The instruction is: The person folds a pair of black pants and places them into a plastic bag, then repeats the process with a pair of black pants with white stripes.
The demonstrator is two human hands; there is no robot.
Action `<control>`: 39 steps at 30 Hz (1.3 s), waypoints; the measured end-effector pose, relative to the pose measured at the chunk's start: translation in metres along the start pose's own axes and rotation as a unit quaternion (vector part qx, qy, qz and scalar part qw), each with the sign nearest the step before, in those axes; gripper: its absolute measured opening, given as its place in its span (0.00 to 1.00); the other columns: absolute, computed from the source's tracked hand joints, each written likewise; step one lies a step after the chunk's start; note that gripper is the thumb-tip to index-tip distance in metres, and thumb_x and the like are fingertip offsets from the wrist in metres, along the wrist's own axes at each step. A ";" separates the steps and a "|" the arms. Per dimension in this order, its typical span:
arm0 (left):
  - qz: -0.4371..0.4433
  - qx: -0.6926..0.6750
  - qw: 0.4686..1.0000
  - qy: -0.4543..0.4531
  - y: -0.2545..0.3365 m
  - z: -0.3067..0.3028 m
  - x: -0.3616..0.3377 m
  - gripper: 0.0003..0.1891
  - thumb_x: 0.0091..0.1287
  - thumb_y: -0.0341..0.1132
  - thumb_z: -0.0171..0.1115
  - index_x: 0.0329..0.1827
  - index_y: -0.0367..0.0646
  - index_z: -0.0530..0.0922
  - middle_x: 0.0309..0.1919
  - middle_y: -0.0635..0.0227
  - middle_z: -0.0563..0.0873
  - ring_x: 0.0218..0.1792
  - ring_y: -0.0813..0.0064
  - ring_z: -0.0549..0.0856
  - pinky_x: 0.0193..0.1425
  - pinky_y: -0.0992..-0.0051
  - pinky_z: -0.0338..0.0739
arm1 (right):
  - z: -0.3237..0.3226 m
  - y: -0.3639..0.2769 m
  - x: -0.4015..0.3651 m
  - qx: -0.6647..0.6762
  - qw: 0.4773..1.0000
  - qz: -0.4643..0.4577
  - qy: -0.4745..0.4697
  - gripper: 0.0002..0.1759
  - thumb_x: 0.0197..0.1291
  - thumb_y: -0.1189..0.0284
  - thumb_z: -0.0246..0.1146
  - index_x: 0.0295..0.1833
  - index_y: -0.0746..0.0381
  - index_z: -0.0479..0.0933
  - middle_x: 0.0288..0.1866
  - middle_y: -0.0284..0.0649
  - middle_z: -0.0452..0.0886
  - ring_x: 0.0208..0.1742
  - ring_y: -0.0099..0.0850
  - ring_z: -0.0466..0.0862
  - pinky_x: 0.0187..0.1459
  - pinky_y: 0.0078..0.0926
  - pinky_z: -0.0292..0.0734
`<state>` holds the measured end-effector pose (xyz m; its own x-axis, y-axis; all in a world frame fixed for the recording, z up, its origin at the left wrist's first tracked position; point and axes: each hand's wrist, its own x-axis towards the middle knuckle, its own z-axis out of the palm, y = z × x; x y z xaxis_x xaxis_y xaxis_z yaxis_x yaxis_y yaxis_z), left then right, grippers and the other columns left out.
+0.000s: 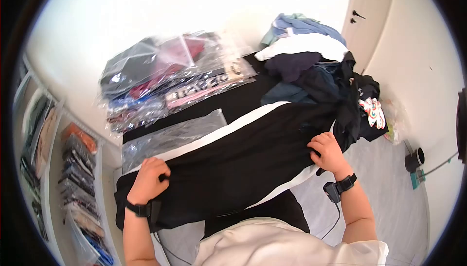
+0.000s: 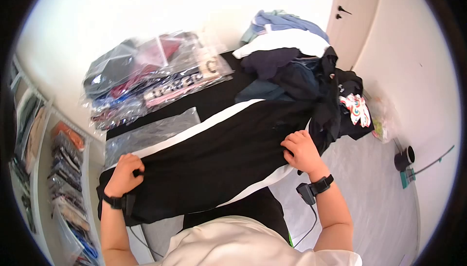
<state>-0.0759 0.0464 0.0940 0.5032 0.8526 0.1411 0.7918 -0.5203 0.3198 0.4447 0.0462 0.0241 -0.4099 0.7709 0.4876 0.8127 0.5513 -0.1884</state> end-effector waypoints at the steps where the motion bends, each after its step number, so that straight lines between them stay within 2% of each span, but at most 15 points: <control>1: 0.036 -0.031 0.999 0.027 0.005 -0.003 0.000 0.11 0.43 0.22 0.63 0.25 0.41 0.69 0.33 0.64 0.82 0.48 0.60 0.80 0.59 0.60 0.69 | -0.005 0.003 -0.003 -0.006 1.000 0.008 0.004 0.13 0.39 0.78 0.66 0.36 0.62 0.78 0.38 0.39 0.80 0.44 0.40 0.79 0.54 0.37 0.71; 2: 0.056 -0.042 0.997 0.031 0.007 -0.005 -0.002 0.11 0.43 0.21 0.59 0.24 0.42 0.65 0.33 0.63 0.82 0.49 0.59 0.81 0.69 0.55 0.65 | -0.009 0.004 -0.003 -0.014 1.000 -0.001 0.022 0.12 0.37 0.79 0.65 0.33 0.62 0.76 0.37 0.39 0.80 0.43 0.40 0.79 0.56 0.37 0.71; 9: -0.101 -0.035 0.993 -0.058 0.025 -0.025 -0.028 0.07 0.45 0.25 0.62 0.25 0.41 0.72 0.24 0.63 0.81 0.36 0.60 0.83 0.78 0.49 0.52 | -0.025 0.026 -0.010 -0.073 0.996 0.045 0.014 0.13 0.34 0.79 0.65 0.32 0.61 0.76 0.33 0.36 0.77 0.41 0.37 0.79 0.65 0.43 0.67; 15: -0.018 0.111 0.993 -0.035 0.047 -0.026 -0.041 0.08 0.41 0.32 0.70 0.20 0.40 0.79 0.23 0.64 0.81 0.41 0.63 0.83 0.78 0.50 0.53 | -0.045 0.038 -0.013 -0.131 0.989 0.070 0.003 0.19 0.34 0.80 0.65 0.39 0.60 0.82 0.40 0.35 0.81 0.43 0.36 0.79 0.64 0.43 0.67; 19: 0.015 0.104 0.994 -0.041 0.042 -0.019 -0.047 0.10 0.42 0.31 0.71 0.22 0.40 0.77 0.25 0.63 0.81 0.40 0.60 0.82 0.59 0.58 0.72 | -0.039 0.028 0.000 -0.109 0.993 0.004 0.042 0.19 0.36 0.80 0.64 0.40 0.61 0.82 0.46 0.37 0.81 0.45 0.37 0.80 0.61 0.40 0.71; 21: -0.019 0.094 0.994 -0.046 0.045 -0.017 -0.053 0.11 0.43 0.31 0.71 0.23 0.40 0.75 0.24 0.62 0.80 0.38 0.58 0.82 0.50 0.59 0.73 | -0.031 0.030 0.002 -0.028 0.991 0.128 0.024 0.18 0.39 0.81 0.61 0.41 0.63 0.82 0.52 0.39 0.81 0.47 0.41 0.82 0.56 0.36 0.76; 23: -0.055 0.083 0.994 -0.049 0.049 -0.016 -0.059 0.12 0.44 0.31 0.71 0.23 0.39 0.74 0.23 0.60 0.78 0.36 0.57 0.81 0.42 0.61 0.74 | -0.030 0.043 0.003 0.048 0.988 0.135 0.055 0.19 0.44 0.80 0.59 0.47 0.64 0.81 0.50 0.43 0.82 0.47 0.44 0.83 0.51 0.32 0.78; 26: -0.108 0.054 0.992 -0.040 0.059 -0.025 -0.070 0.13 0.46 0.30 0.72 0.22 0.38 0.72 0.23 0.58 0.75 0.32 0.54 0.78 0.36 0.61 0.72 | -0.025 0.057 0.010 0.262 0.935 0.232 0.051 0.17 0.62 0.71 0.60 0.54 0.67 0.77 0.39 0.40 0.83 0.41 0.25 0.81 0.44 0.24 0.76; 27: -0.101 0.067 0.993 -0.007 0.066 -0.030 -0.071 0.15 0.45 0.31 0.73 0.23 0.37 0.72 0.24 0.58 0.74 0.32 0.54 0.77 0.36 0.61 0.72 | -0.022 0.063 0.014 0.332 0.896 0.273 0.109 0.21 0.62 0.69 0.63 0.59 0.67 0.76 0.36 0.43 0.83 0.40 0.27 0.83 0.47 0.24 0.76; 29: -0.097 0.080 0.992 0.027 0.076 -0.035 -0.074 0.16 0.45 0.31 0.75 0.23 0.37 0.71 0.25 0.57 0.73 0.31 0.54 0.76 0.36 0.61 0.71 | -0.021 0.075 0.023 0.150 0.912 0.368 0.101 0.25 0.60 0.71 0.64 0.63 0.68 0.73 0.30 0.43 0.82 0.36 0.28 0.83 0.44 0.23 0.77; 30: -0.085 0.091 0.991 0.044 0.080 -0.036 -0.078 0.17 0.43 0.31 0.76 0.23 0.37 0.71 0.26 0.58 0.73 0.31 0.55 0.75 0.36 0.61 0.71 | -0.017 0.079 0.026 0.090 0.915 0.391 0.053 0.23 0.58 0.72 0.63 0.60 0.65 0.77 0.32 0.47 0.84 0.37 0.37 0.86 0.45 0.29 0.79; 33: -0.081 0.134 0.984 0.084 0.092 -0.035 -0.086 0.18 0.40 0.31 0.77 0.25 0.37 0.72 0.27 0.60 0.72 0.32 0.56 0.74 0.37 0.61 0.70 | 0.004 0.097 0.031 -0.058 0.956 0.286 0.028 0.18 0.57 0.72 0.61 0.53 0.63 0.81 0.40 0.52 0.85 0.43 0.48 0.86 0.48 0.38 0.80; 34: -0.085 0.163 0.977 0.105 0.095 -0.035 -0.089 0.19 0.39 0.31 0.77 0.26 0.38 0.72 0.28 0.60 0.72 0.34 0.56 0.73 0.38 0.62 0.70 | 0.002 0.097 0.039 -0.031 0.948 0.308 0.078 0.15 0.57 0.71 0.59 0.48 0.63 0.83 0.44 0.54 0.84 0.47 0.53 0.84 0.50 0.44 0.79; 37: -0.123 0.188 0.963 0.146 0.104 -0.038 -0.099 0.19 0.39 0.31 0.77 0.26 0.39 0.73 0.30 0.60 0.71 0.36 0.56 0.73 0.41 0.62 0.69 | -0.034 0.066 0.064 0.001 0.930 0.265 0.256 0.13 0.63 0.76 0.56 0.51 0.66 0.79 0.35 0.57 0.83 0.40 0.53 0.85 0.42 0.40 0.79; 39: -0.152 0.189 0.956 0.165 0.098 -0.035 -0.114 0.18 0.39 0.28 0.77 0.28 0.38 0.73 0.30 0.60 0.71 0.36 0.56 0.73 0.42 0.62 0.69 | -0.060 0.056 0.078 -0.011 0.913 0.225 0.340 0.13 0.66 0.79 0.53 0.53 0.65 0.78 0.37 0.56 0.83 0.34 0.43 0.84 0.39 0.33 0.77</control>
<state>-0.0673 -0.1002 0.1418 0.1420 0.9041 0.4030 0.9842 -0.1725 0.0403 0.4832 0.1182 0.1032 0.3133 0.5373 0.7830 0.8466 0.2156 -0.4866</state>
